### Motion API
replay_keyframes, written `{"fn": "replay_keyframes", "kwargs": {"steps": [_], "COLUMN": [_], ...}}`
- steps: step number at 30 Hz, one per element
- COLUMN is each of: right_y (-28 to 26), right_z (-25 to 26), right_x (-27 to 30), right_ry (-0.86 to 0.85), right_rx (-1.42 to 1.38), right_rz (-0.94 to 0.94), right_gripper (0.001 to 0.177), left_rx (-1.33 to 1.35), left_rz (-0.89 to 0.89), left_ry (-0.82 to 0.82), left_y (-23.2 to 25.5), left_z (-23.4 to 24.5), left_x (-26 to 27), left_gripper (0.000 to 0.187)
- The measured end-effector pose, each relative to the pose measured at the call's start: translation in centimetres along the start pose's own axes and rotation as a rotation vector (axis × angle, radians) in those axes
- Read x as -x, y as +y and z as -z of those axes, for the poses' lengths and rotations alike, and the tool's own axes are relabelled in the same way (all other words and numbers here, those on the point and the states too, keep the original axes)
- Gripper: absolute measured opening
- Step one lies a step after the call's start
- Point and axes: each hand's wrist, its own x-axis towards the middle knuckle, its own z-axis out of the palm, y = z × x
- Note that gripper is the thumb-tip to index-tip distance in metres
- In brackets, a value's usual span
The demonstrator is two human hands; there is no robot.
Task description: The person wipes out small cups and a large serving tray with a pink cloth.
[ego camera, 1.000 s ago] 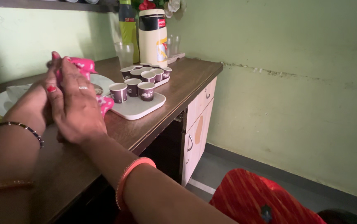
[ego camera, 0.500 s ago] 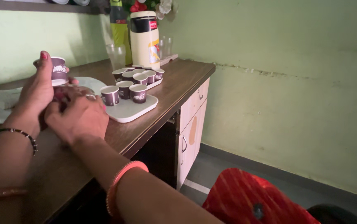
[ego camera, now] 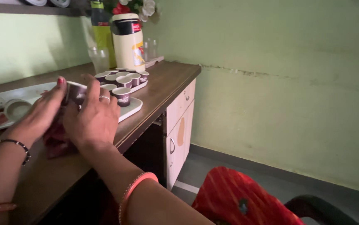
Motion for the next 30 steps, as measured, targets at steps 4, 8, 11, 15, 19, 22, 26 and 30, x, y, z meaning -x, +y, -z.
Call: {"fn": "replay_keyframes", "kwargs": {"steps": [4,8,11,15,19,22,26,30], "right_y": [1.0,2.4,3.3,4.1,4.6,4.5,4.1,4.5], "right_z": [0.7,1.7,1.9,1.3,0.8,0.8,1.2,0.9], "right_x": [-0.6,-1.1,-1.3,-0.9,-0.8,-1.0,-0.5,-0.5], "right_ry": [-0.048,-0.005,-0.071,-0.143,-0.140,-0.079,-0.041,-0.047], "right_rx": [0.062,0.181,0.202,0.238,0.250,0.267,0.204,0.222], "right_rz": [-0.084,-0.114,-0.178,-0.183,-0.196,-0.166,-0.205,-0.150], "right_gripper": [0.053,0.047,0.050,0.050,0.046,0.051,0.047,0.041], "left_rx": [-0.023,-0.205,-0.366,-0.452,-0.467,-0.528,-0.521,-0.586], "left_rz": [0.013,-0.060,-0.217,-0.255,-0.193,-0.192,-0.169,-0.233], "left_ry": [-0.039,-0.008,-0.008,0.022,0.044,0.014,-0.031,-0.049], "left_y": [-0.3,-2.4,-3.8,-3.6,-2.8,-2.4,-2.3,-2.4], "left_z": [-1.0,-1.8,-2.1,-2.3,-2.4,-2.4,-2.2,-2.2], "left_x": [-0.6,-2.3,-2.4,-2.0,-1.6,-1.5,-1.2,-1.5], "left_gripper": [0.092,0.058,0.039,0.037,0.038,0.034,0.034,0.031]}}
